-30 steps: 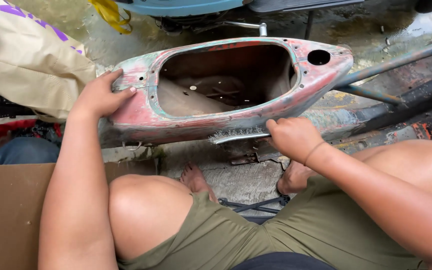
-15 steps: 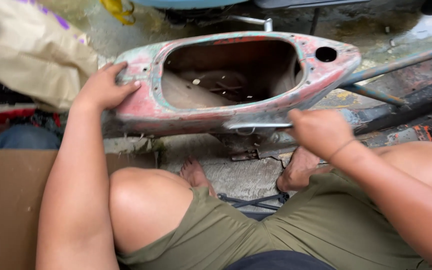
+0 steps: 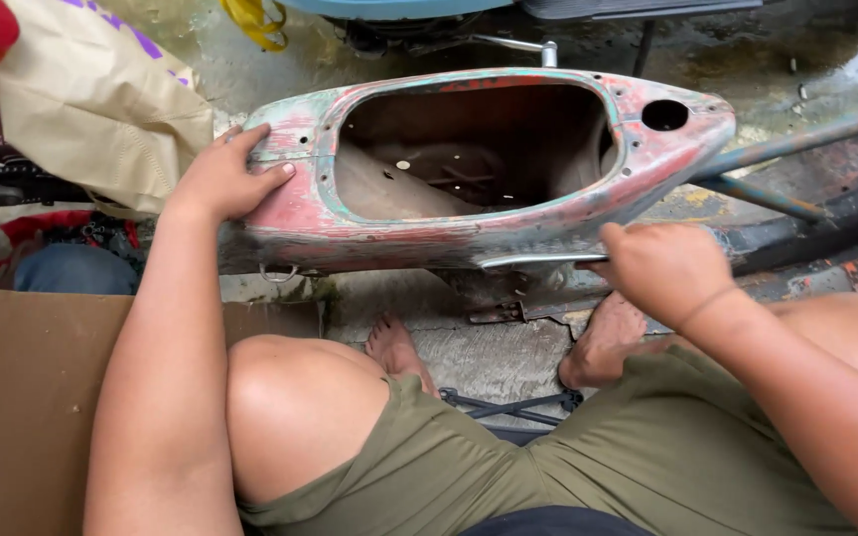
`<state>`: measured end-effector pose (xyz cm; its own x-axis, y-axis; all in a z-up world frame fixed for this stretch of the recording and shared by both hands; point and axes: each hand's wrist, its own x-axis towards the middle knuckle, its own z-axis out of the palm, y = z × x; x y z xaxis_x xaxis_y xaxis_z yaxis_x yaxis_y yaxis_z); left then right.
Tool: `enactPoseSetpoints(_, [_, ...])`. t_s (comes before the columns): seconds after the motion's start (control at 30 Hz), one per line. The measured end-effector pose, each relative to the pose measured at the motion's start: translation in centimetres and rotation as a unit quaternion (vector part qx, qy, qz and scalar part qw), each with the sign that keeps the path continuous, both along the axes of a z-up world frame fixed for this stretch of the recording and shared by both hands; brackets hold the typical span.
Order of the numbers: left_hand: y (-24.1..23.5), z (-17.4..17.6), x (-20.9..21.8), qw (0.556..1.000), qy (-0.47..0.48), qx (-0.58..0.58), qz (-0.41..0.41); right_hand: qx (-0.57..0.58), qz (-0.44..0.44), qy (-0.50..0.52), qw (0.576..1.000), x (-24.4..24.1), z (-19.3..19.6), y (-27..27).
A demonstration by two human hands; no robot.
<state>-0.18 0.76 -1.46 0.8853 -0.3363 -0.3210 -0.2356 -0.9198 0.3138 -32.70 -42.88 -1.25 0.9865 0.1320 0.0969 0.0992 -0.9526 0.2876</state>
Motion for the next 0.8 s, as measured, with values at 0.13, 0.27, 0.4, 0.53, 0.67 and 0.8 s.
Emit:
enactPoseSetpoints(0.13, [-0.4, -0.2, 0.1, 1.000, 0.000, 0.005, -0.019, 0.016, 0.000, -0.004, 1.000, 0.4, -2.3, 0.0])
enactPoseSetpoints(0.27, [-1.1, 0.7, 0.8, 1.000, -0.006, -0.001, -0.023, 0.003, 0.029, -0.051, 0.998, 2.3, -4.5, 1.9])
enactPoseSetpoints(0.4, [-0.5, 1.1, -0.5, 1.000, 0.007, 0.001, -0.014, 0.002, -0.002, -0.002, 1.000, 1.3, 0.1, 1.2])
enactPoseSetpoints(0.53, [-0.5, 1.3, -0.5, 0.999, 0.022, -0.004, -0.036, 0.058, -0.191, 0.126, 0.972, 1.5, -0.3, -1.0])
enactPoseSetpoints(0.67, [-1.6, 2.2, 0.4, 0.999, 0.007, 0.000, -0.053, 0.089, -0.121, 0.119, 0.981, 2.0, -2.5, 0.4])
enactPoseSetpoints(0.8, [-1.4, 2.3, -0.4, 0.999, 0.023, 0.005, -0.033, 0.086, -0.022, 0.104, 0.991, 2.5, -5.1, 2.3])
